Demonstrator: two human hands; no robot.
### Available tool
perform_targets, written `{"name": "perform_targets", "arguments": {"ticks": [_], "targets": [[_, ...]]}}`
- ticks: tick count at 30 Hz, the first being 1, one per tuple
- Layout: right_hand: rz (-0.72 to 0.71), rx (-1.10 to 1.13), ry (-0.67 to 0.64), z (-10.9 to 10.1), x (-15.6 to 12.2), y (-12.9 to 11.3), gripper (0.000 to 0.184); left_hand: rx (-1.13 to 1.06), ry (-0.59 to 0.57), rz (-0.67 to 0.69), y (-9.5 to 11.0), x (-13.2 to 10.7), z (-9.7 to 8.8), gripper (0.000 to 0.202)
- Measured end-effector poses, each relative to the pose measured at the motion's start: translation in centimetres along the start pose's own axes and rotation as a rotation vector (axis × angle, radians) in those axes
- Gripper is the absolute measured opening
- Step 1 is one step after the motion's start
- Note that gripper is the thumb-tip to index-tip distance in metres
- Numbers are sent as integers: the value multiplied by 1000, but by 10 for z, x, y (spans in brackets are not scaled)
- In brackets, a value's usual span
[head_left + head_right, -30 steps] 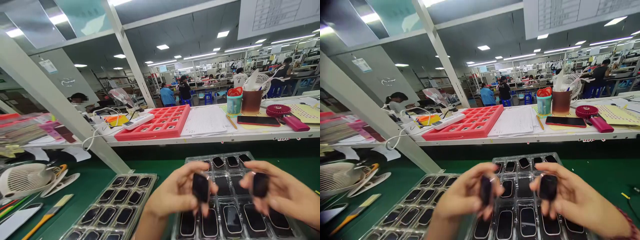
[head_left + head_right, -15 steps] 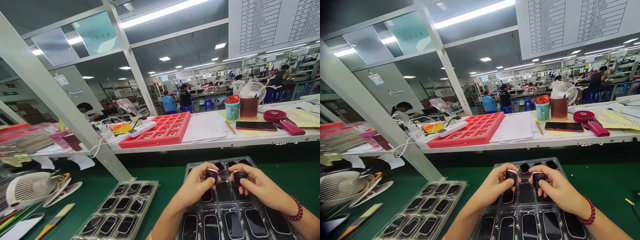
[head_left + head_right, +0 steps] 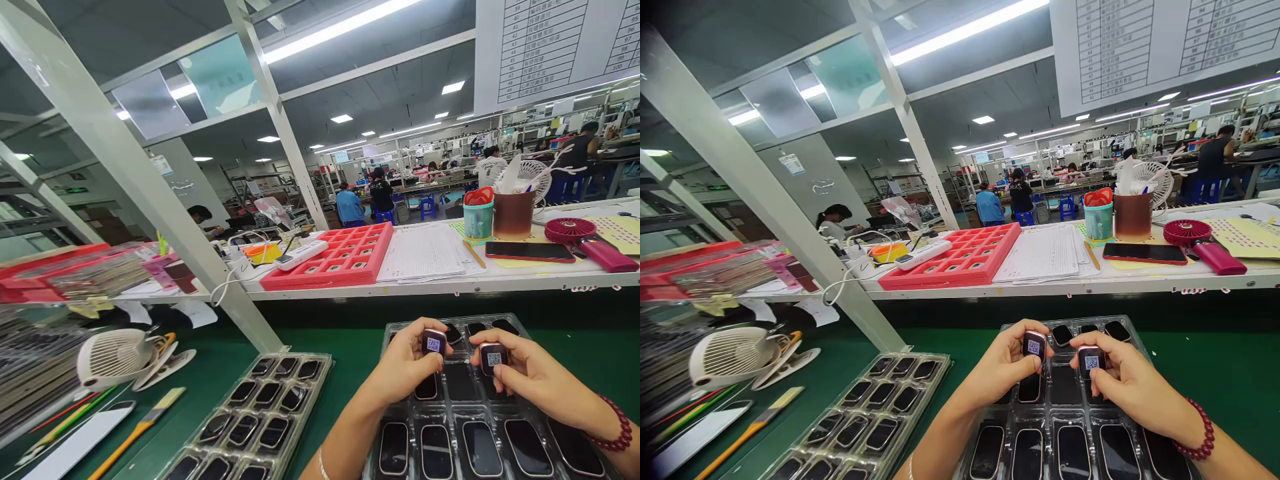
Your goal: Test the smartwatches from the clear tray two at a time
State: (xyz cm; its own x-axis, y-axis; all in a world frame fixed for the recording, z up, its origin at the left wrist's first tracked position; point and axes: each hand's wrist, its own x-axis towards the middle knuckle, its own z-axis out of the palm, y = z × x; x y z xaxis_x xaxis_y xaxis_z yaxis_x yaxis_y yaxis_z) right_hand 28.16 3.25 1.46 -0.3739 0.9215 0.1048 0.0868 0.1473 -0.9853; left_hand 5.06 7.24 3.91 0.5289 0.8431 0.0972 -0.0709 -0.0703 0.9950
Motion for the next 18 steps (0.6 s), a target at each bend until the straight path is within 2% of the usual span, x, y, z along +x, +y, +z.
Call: {"name": "perform_targets", "arguments": {"ticks": [5,11,18], "targets": [[-42,98,47,-3,1,-1,51,-74,-43,18,-1,1,-4,57],[-12,215,-14,-10,7,6,56,-131,-137,-22,-6,3,-6,67],[-23,122,-57,-11,6,9,57,17,-138,-45,-4,-2,-3,66]]}}
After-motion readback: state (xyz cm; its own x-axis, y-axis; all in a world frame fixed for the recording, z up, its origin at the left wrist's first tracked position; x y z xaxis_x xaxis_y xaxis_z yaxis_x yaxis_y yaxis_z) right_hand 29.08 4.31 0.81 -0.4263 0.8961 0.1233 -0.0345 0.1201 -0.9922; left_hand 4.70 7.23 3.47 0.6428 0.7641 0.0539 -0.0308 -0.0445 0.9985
